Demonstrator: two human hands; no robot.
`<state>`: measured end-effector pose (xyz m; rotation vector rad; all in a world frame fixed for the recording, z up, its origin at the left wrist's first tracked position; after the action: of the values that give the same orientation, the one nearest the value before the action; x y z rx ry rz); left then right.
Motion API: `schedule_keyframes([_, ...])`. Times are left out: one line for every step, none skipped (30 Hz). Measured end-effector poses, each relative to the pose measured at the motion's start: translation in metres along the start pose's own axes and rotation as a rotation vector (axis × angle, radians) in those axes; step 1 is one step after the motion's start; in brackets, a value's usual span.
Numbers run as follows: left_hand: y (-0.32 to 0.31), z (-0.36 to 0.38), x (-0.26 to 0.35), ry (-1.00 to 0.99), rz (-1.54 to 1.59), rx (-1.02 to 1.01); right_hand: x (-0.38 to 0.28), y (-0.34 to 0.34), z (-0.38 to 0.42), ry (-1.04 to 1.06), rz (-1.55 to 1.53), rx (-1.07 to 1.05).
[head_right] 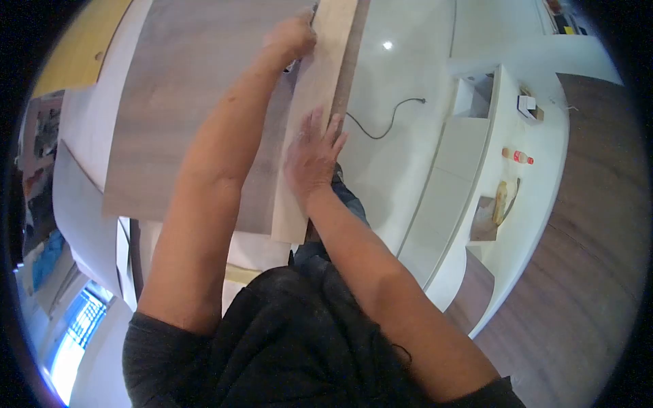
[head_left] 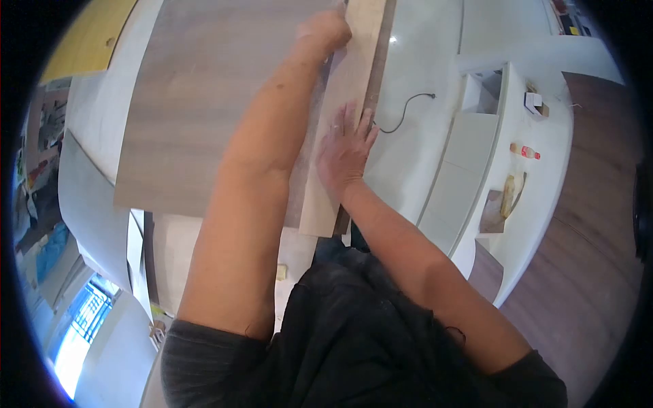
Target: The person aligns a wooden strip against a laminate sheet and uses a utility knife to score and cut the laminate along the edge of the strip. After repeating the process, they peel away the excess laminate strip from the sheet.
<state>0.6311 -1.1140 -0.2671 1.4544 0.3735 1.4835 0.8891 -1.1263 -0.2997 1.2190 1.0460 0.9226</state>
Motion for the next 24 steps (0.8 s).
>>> schedule_keyframes([-0.005, 0.009, -0.006, 0.002, -0.027, -0.028, -0.001, -0.002, -0.001, 0.005, 0.026, -0.015])
schedule_keyframes([-0.013, 0.019, -0.014, 0.006, -0.054, -0.05, -0.001, -0.005, -0.002, -0.005, 0.008, 0.015])
schedule_keyframes([-0.019, 0.032, -0.023, 0.015, -0.081, -0.07, 0.001, -0.011, -0.003, -0.011, -0.012, 0.044])
schedule_keyframes([-0.022, 0.055, -0.029, 0.0, -0.06, -0.042, 0.0, -0.012, -0.002, -0.016, -0.034, 0.07])
schedule_keyframes([-0.025, 0.082, -0.034, -0.02, -0.04, -0.01, -0.001, -0.013, -0.003, -0.024, -0.022, 0.069])
schedule_keyframes([-0.028, 0.107, -0.042, -0.029, -0.042, -0.047, -0.003, -0.009, -0.003, -0.033, -0.007, 0.067])
schedule_keyframes([-0.032, 0.133, -0.05, -0.037, -0.042, -0.084, -0.004, -0.005, -0.002, -0.041, 0.009, 0.064])
schedule_keyframes([-0.034, 0.163, -0.052, -0.024, -0.04, -0.081, -0.002, -0.004, -0.001, -0.031, 0.006, 0.034])
schedule_keyframes([-0.036, 0.195, -0.055, -0.007, -0.039, -0.078, 0.0, -0.01, -0.002, -0.036, 0.006, 0.058])
schedule_keyframes([-0.037, 0.224, -0.061, -0.004, -0.016, -0.082, 0.003, -0.02, -0.005, -0.041, 0.007, 0.084])
schedule_keyframes([-0.038, 0.25, -0.066, -0.003, 0.009, -0.081, 0.004, -0.025, -0.006, -0.045, 0.008, 0.113])
schedule_keyframes([-0.043, 0.277, -0.071, 0.011, 0.022, -0.081, 0.003, -0.021, -0.003, -0.048, 0.02, 0.1])
schedule_keyframes([-0.048, 0.302, -0.076, 0.023, 0.034, -0.078, -0.001, -0.012, -0.004, -0.051, 0.032, 0.092])
schedule_keyframes([-0.051, 0.327, -0.081, 0.036, 0.044, -0.079, -0.004, -0.008, -0.002, -0.057, 0.042, 0.079])
schedule_keyframes([-0.053, 0.354, -0.084, 0.042, 0.048, -0.071, -0.006, -0.007, 0.002, -0.05, 0.064, 0.086])
schedule_keyframes([-0.054, 0.378, -0.086, 0.043, 0.054, -0.06, -0.007, -0.007, 0.002, -0.045, 0.088, 0.098])
schedule_keyframes([-0.055, 0.402, -0.087, 0.043, 0.061, -0.05, -0.008, -0.006, 0.002, -0.04, 0.113, 0.11])
schedule_keyframes([-0.058, 0.43, -0.088, 0.076, 0.076, -0.087, -0.009, -0.005, 0.001, -0.053, 0.127, 0.104])
schedule_keyframes([-0.057, 0.452, -0.092, 0.103, 0.087, -0.115, -0.011, -0.005, -0.001, -0.053, 0.141, 0.096])
schedule_keyframes([-0.058, 0.471, -0.095, 0.124, 0.096, -0.147, -0.012, -0.005, -0.002, -0.061, 0.155, 0.09])
schedule_keyframes([-0.062, 0.492, -0.098, 0.114, 0.075, -0.125, -0.011, -0.006, -0.001, -0.074, 0.171, 0.079])
schedule_keyframes([-0.067, 0.51, -0.103, 0.103, 0.049, -0.104, -0.012, -0.006, -0.001, -0.068, 0.167, 0.092])
schedule_keyframes([-0.072, 0.521, -0.107, 0.09, 0.023, -0.087, -0.011, -0.007, 0.0, -0.067, 0.163, 0.104])
schedule_keyframes([-0.076, 0.525, -0.107, 0.096, 0.012, -0.082, -0.01, -0.007, 0.001, -0.065, 0.164, 0.113])
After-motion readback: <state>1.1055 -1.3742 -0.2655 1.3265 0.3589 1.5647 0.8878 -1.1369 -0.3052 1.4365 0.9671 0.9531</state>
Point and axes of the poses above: each hand's wrist, its own z-axis away from the middle knuckle, its own y-axis out of the back of the hand, x = y × z, the point moved 4 cm from there along -z, towards the middle knuckle, and after that the axes turned 5 degrees about z, right-handed, at the moved point
